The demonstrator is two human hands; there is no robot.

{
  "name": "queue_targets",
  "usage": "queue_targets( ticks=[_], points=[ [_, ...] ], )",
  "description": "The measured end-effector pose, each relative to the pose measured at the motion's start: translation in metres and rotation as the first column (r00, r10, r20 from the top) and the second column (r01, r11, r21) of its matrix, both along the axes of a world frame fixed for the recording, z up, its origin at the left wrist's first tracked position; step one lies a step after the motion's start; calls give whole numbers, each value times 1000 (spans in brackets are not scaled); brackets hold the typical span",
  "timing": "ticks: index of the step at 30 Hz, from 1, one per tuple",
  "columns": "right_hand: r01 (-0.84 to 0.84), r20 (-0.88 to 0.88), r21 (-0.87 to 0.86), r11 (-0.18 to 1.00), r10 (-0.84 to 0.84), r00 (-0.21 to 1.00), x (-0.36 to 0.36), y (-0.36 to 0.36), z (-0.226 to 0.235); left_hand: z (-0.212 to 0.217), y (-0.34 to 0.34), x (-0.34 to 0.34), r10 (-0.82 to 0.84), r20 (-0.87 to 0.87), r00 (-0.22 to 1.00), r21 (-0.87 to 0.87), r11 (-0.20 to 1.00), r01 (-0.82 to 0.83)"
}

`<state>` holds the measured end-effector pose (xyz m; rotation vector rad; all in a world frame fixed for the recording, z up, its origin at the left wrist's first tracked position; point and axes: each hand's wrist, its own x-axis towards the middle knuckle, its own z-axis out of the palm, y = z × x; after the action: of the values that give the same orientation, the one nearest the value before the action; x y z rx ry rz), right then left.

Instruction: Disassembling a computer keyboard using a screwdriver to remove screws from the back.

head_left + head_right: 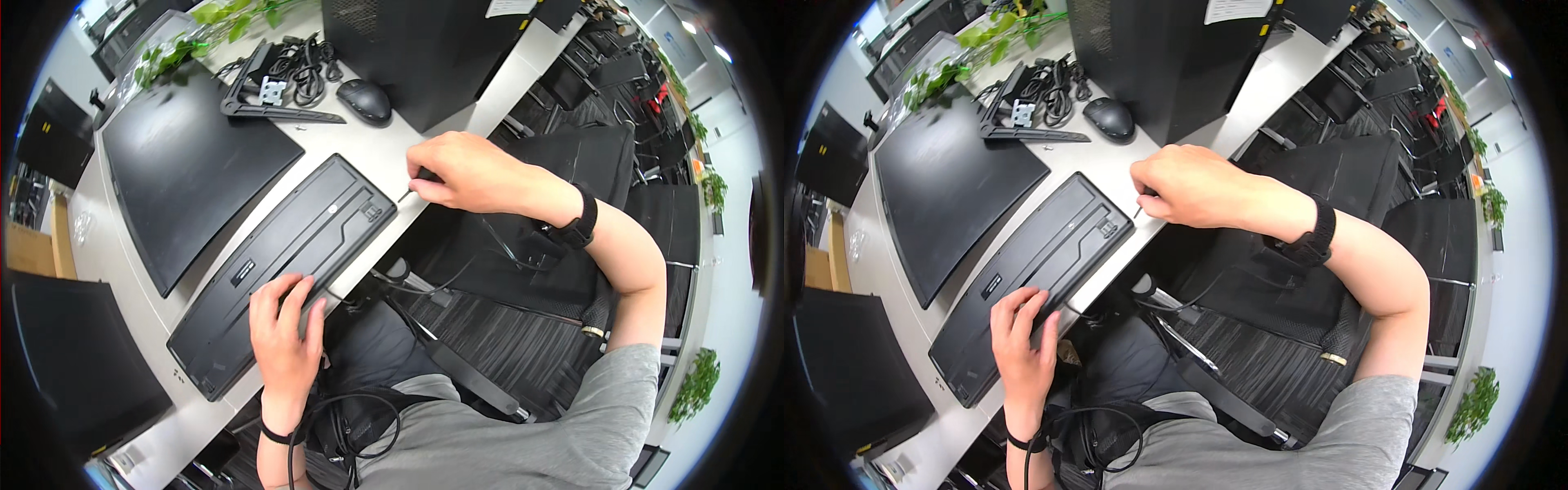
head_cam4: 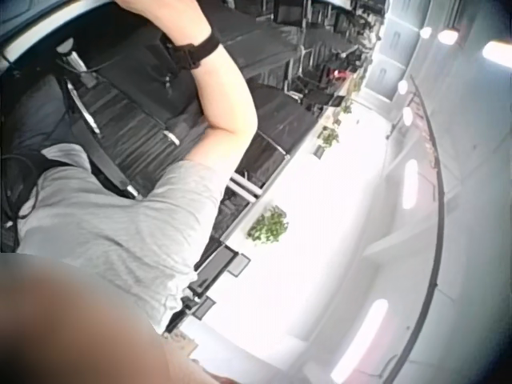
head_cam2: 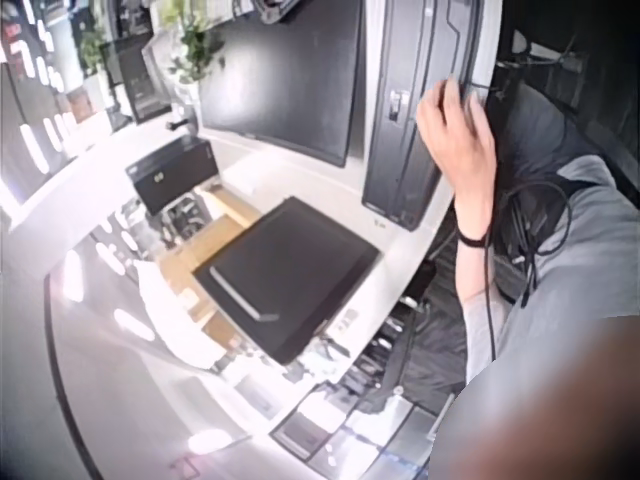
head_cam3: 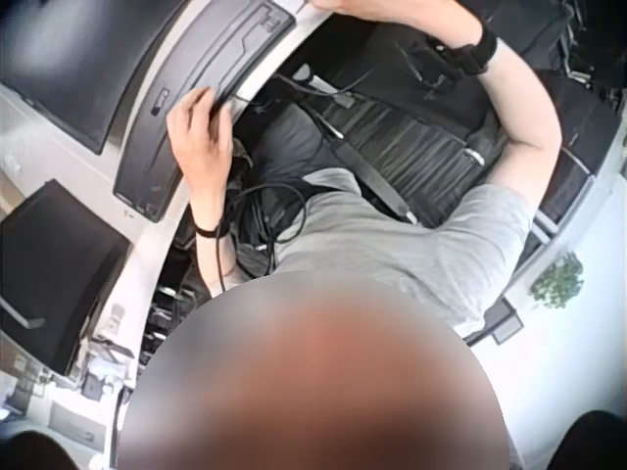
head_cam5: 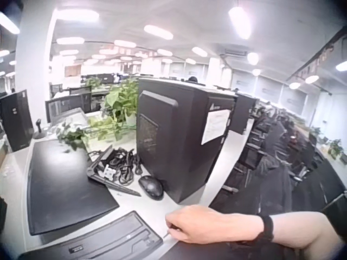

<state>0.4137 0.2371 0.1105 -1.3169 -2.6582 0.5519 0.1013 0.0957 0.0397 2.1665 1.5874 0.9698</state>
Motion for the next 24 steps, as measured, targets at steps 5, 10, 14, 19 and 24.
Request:
queue_targets(
  ticks=[5,10,14,19,24],
  points=[
    [2,-52,-16,1000,-2,999,-2,1,-4,-7,27,37,-87,-17,996,14,996,87],
    [-1,-20,-21,1000,0,1000,-5,-2,-3,-16,43,55,-127,-28,991,15,992,128],
    [-30,-16,12,999,30,999,-8,-3,-4,-24,47,56,-138,18,990,27,990,137],
    [-102,132,131,986,84,988,-17,-7,-4,-28,46,54,-125,41,991,31,992,124],
    [-114,258,197,974,61,964,-26,-14,-2,-29,45,56,-109,50,993,30,994,107]
  ],
)
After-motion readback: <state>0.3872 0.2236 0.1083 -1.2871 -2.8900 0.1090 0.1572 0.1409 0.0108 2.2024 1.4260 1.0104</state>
